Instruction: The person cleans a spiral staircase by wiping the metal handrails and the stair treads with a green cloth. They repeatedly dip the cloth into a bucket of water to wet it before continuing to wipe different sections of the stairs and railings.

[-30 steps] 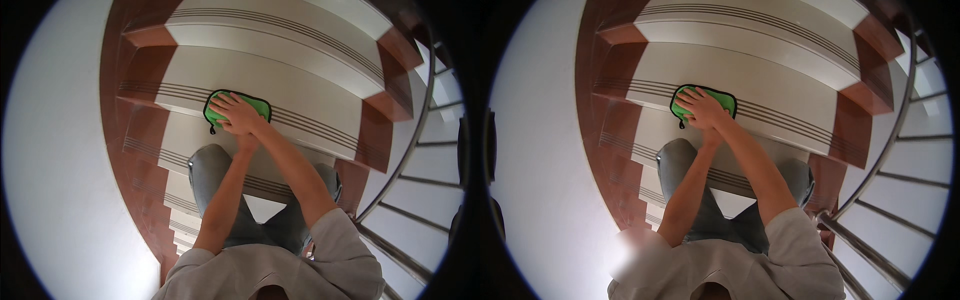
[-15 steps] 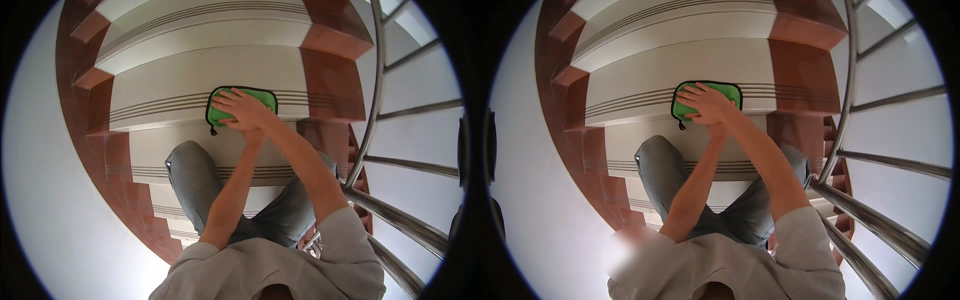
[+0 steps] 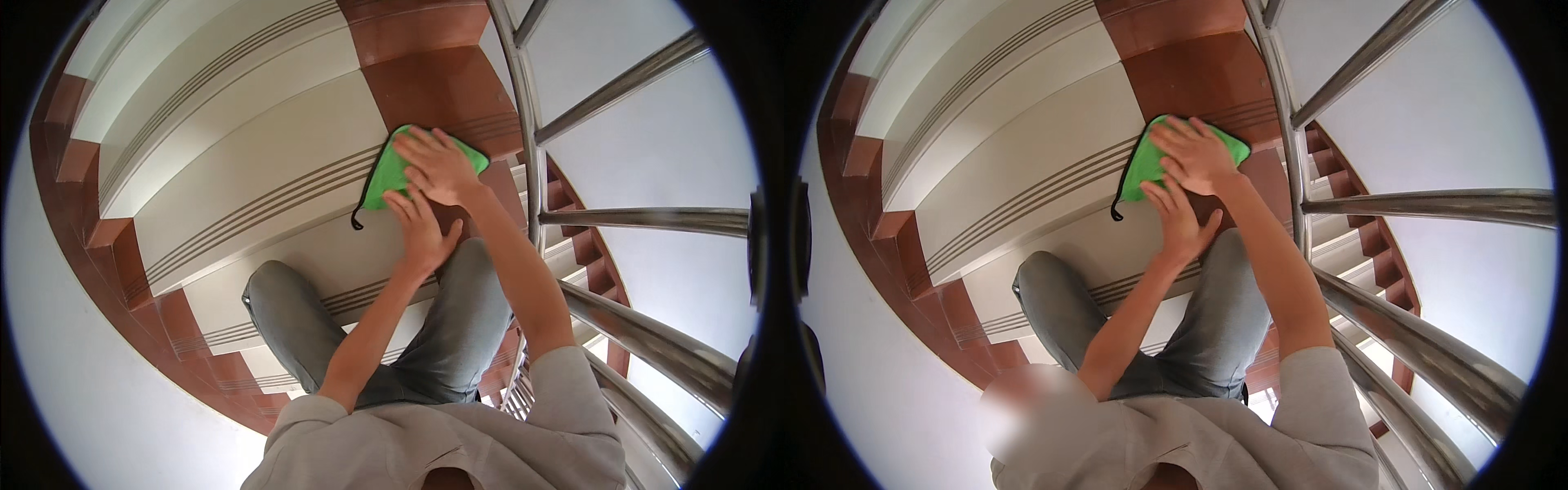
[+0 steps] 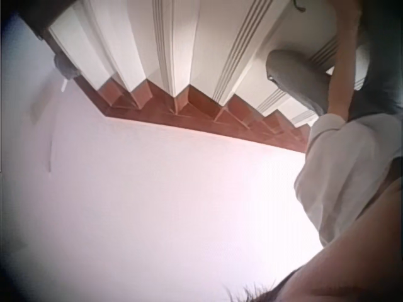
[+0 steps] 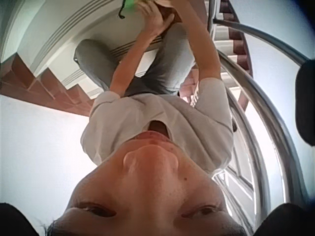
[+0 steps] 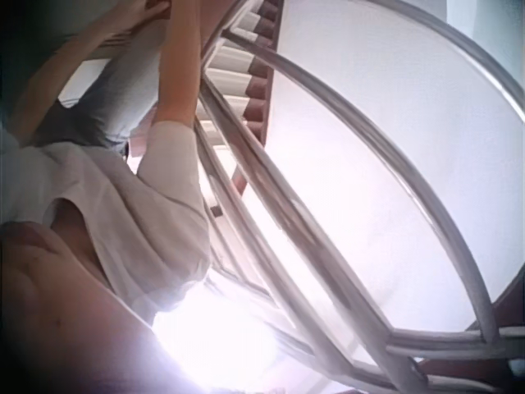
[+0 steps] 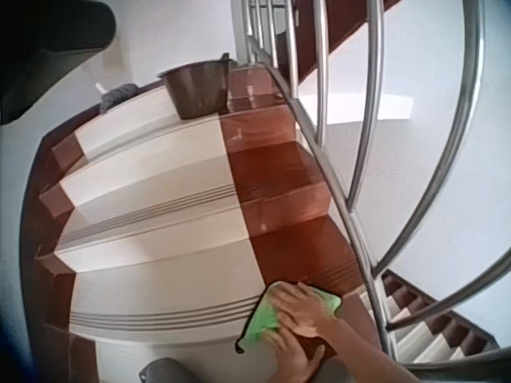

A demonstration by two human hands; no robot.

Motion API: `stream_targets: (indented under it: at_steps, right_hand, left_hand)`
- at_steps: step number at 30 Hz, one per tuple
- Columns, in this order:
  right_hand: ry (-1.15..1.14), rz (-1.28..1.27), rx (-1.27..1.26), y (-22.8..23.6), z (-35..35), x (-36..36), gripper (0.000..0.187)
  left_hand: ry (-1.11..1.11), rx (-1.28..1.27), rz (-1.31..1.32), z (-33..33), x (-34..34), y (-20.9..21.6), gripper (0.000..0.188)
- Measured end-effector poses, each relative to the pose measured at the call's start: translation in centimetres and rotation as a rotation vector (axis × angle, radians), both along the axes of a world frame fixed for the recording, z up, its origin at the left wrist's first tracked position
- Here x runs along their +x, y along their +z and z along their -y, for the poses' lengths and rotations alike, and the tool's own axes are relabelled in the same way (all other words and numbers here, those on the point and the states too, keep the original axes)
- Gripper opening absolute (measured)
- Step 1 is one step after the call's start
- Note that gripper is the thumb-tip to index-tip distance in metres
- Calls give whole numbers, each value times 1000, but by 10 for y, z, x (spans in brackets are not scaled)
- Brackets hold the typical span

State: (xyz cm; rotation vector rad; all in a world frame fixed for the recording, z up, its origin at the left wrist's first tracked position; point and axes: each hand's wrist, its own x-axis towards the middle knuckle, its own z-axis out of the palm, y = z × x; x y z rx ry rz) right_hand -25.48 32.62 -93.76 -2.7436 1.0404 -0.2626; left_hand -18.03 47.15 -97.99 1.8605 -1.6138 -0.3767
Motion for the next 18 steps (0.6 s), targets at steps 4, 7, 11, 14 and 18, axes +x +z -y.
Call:
stream_targets:
  at_steps: [4, 7, 11, 14, 18]
  right_hand:
    - [-504, -4, -133, -6, 14, -40, 58]
    - [-723, 202, -201, -19, 24, -55, 55]
    - [-1053, 489, 97, -19, 38, -41, 61]
    - [-1149, 473, -260, -58, 55, -59, 57]
    - [-1171, 530, -334, -67, 58, -56, 59]
  left_hand:
    - [-168, 46, 37, 26, -1, 42, 82]
    - [-256, -20, 259, 76, 4, 53, 67]
    - [-422, -153, 376, 135, 10, 41, 61]
    - [-480, -158, 364, 149, -6, 38, 59]
    - [-493, -126, 410, 153, -3, 39, 61]
